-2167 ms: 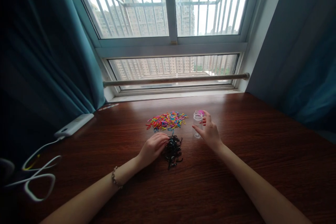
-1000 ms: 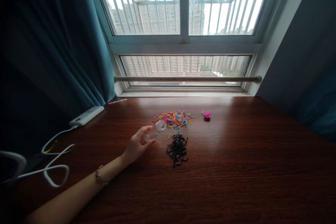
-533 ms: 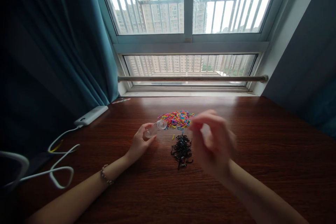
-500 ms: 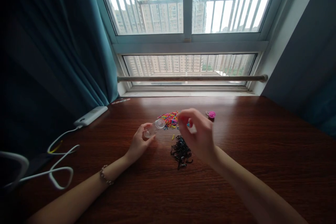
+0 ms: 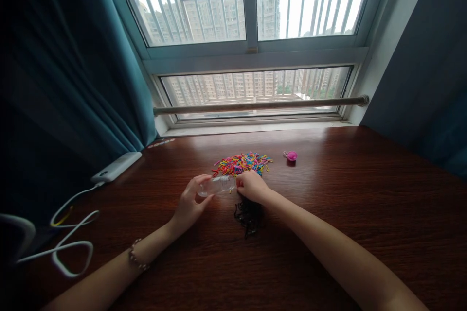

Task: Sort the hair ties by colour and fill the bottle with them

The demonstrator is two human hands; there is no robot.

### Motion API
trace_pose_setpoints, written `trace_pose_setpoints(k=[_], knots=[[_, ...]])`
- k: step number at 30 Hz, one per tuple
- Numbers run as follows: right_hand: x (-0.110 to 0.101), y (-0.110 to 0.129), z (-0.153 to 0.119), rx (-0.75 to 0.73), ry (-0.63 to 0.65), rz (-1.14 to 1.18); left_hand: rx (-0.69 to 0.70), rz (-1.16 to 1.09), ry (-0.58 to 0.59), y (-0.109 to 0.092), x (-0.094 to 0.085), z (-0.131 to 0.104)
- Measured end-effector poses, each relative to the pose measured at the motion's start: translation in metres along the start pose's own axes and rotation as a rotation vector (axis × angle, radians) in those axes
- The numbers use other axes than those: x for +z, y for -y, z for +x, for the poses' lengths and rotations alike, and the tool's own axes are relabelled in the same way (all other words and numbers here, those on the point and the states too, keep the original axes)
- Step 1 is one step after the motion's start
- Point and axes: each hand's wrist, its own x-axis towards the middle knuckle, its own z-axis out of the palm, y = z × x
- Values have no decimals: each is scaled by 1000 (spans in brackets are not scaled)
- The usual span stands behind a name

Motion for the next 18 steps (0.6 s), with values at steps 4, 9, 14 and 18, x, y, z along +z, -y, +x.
trace_pose_setpoints(k=[4,9,14,18], knots=[[8,7,6,34,-31,40,-66,-30,-13,1,0,1],[10,11,21,67,-1,79,-133,-74,-30,5,-1,2],[-20,-10,29,362,-303,89,-154,-90,-14,8,-1,2],[-28,-19,0,255,-86,101,-136,-56,14,7,0,2]])
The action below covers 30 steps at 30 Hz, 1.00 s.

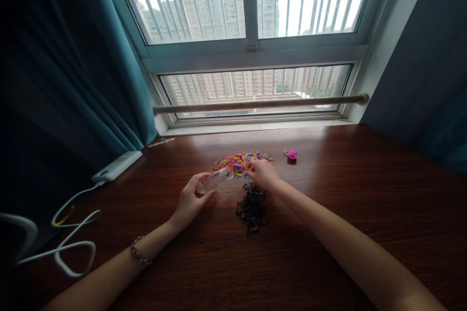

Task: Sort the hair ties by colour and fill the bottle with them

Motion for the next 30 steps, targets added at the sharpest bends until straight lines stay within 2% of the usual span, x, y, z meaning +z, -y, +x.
trace_pose_setpoints(k=[2,6,15,20,23,26,30], knots=[[1,-3,-19,-98,120,16,9,15,20,-1,0,0],[1,-6,-45,-209,171,33,24,20,45,-2,0,-1],[-3,3,-52,-275,256,71,61,28,67,-1,0,-2],[-11,-6,-47,-142,377,250,76,34,84,-2,-1,-2],[-24,-13,-44,-79,432,254,67,35,93,-3,-1,-2],[-33,-14,-44,-43,417,270,61,24,98,-4,-1,-2],[-28,-6,-48,-22,378,415,58,12,107,-4,-1,-2]])
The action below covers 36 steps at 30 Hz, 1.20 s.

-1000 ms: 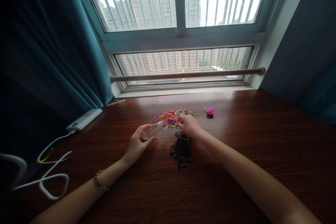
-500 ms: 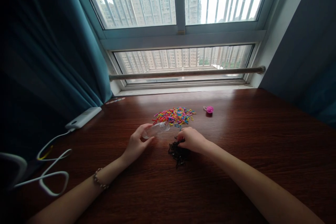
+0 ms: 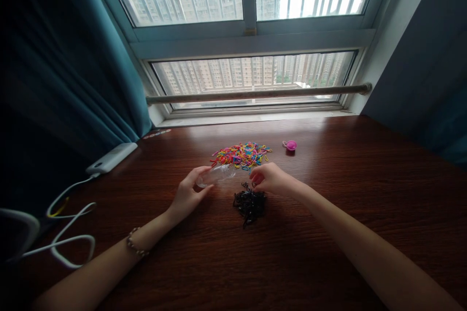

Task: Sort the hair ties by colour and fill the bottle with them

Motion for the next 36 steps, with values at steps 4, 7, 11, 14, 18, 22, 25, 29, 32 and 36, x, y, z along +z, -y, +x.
trace_pose_setpoints(k=[4,7,11,14,18,22,25,29,32,36], knots=[[14,4,0,-124,41,-6,-5,4,9,1,0,0],[19,6,-1,-240,68,-178,-4,6,11,1,-1,0],[26,11,-3,-322,60,-434,0,6,10,1,-1,0],[34,13,-5,-339,34,-526,4,7,8,1,-1,0],[44,12,-4,-349,-15,-540,19,20,17,0,-1,0],[42,6,1,-260,-180,-266,60,50,27,-1,-1,0],[32,4,4,-101,-353,115,75,59,34,-2,0,0],[20,11,4,18,-462,466,80,58,57,-2,-1,-1],[18,16,3,20,-497,621,93,64,78,-2,-1,-2],[25,16,3,-24,-572,741,139,106,100,-6,1,-6]])
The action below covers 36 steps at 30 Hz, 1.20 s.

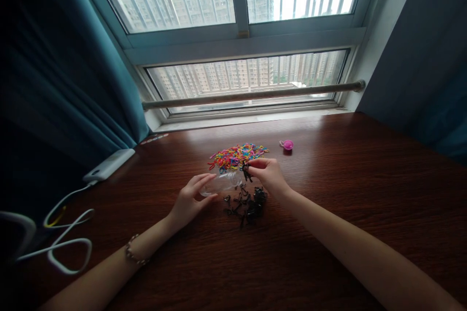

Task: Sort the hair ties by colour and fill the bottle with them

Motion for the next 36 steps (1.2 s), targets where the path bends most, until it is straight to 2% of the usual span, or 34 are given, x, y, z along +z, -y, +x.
trace_pose_setpoints(k=[5,10,15,18,23,29,32,36], knots=[[9,-6,-6,-136,-141,3,11,-2,14,-14,4,-3],[18,0,-15,-241,-180,-84,16,0,11,-26,6,-5],[18,1,-22,-346,-201,-276,17,-13,-23,-28,6,-6],[15,1,-20,-336,-236,-360,31,18,-38,-26,6,-7],[11,-1,-10,-114,-69,-145,38,104,-61,-23,5,-6],[4,2,-3,-110,0,-324,89,173,-77,-21,3,-6],[1,8,-2,-66,76,-348,93,192,-85,-21,3,-5],[-1,16,0,-86,110,-371,81,191,-88,-22,3,-4]])
